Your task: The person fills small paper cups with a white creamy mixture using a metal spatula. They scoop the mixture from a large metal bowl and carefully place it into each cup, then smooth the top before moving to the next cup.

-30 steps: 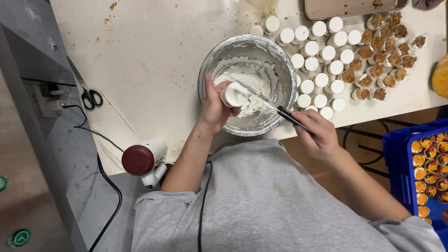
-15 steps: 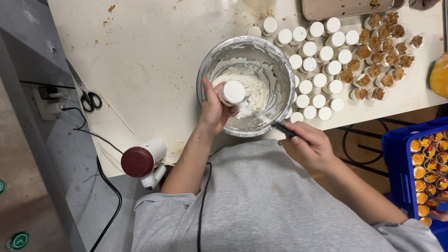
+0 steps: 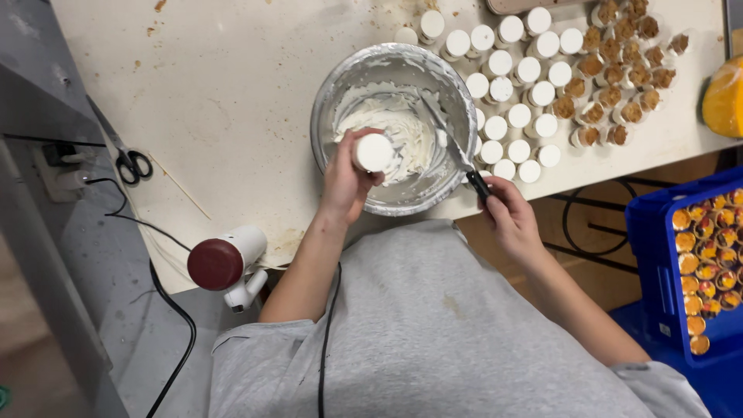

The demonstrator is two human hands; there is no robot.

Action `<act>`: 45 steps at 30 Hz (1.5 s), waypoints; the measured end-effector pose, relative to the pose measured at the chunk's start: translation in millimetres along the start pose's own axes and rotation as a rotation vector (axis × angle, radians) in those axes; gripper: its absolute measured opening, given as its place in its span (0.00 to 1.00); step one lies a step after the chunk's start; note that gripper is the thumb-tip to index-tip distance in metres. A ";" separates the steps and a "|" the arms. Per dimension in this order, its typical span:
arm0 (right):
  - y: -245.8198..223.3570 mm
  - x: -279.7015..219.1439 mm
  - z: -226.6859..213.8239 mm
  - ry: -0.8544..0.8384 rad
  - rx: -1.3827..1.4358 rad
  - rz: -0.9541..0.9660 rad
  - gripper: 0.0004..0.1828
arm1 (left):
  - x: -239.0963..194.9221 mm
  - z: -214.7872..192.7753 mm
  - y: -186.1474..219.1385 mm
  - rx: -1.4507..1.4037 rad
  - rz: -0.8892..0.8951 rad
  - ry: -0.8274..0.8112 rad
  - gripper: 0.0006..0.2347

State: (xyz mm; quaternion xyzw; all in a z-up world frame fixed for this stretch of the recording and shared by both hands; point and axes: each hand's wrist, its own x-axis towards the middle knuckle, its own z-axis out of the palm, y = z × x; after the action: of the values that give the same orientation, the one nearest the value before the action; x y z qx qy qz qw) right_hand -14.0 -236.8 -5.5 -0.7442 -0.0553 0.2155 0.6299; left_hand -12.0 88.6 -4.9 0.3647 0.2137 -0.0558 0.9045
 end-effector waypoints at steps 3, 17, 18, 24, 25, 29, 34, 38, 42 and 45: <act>9.6 1.3 -10.5 0.064 -0.565 -0.186 0.22 | -3.7 -2.5 -2.8 -0.115 0.013 -0.029 0.18; 60.2 -94.6 -64.1 0.113 -1.283 -0.245 0.29 | -3.0 4.9 -27.3 -0.243 0.053 0.054 0.18; 61.7 -108.2 -72.4 0.125 -1.270 -0.199 0.29 | -2.6 6.3 -28.2 -0.236 0.047 0.056 0.18; 53.1 -88.0 -47.9 0.370 -0.636 0.002 0.08 | -6.1 35.8 -46.6 -0.096 0.019 0.081 0.23; 46.2 -69.5 -32.2 0.356 -0.492 -0.034 0.08 | -8.2 42.4 -51.8 -0.123 0.049 0.026 0.22; 6.7 3.3 50.2 0.200 0.223 -0.248 0.20 | -18.2 63.9 -66.3 -0.242 0.152 -0.169 0.19; -43.3 46.3 88.0 0.229 0.292 -0.424 0.29 | -34.0 72.2 -68.9 -0.188 0.240 -0.137 0.18; -56.4 53.6 91.9 0.196 0.278 -0.329 0.27 | -34.4 69.0 -61.8 -0.225 0.286 -0.092 0.19; -53.1 59.6 87.0 0.113 0.314 -0.282 0.27 | -31.5 59.6 -54.5 -0.219 0.216 -0.065 0.19; -49.9 64.1 75.2 0.061 0.319 -0.262 0.28 | -28.9 55.6 -53.2 -0.185 0.125 -0.046 0.18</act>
State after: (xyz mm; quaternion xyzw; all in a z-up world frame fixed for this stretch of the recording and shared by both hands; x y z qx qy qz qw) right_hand 23.9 -135.4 17.8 -0.6274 -0.0976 0.1153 0.7639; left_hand -32.5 10.3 9.4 0.2910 0.1741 0.0123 0.9407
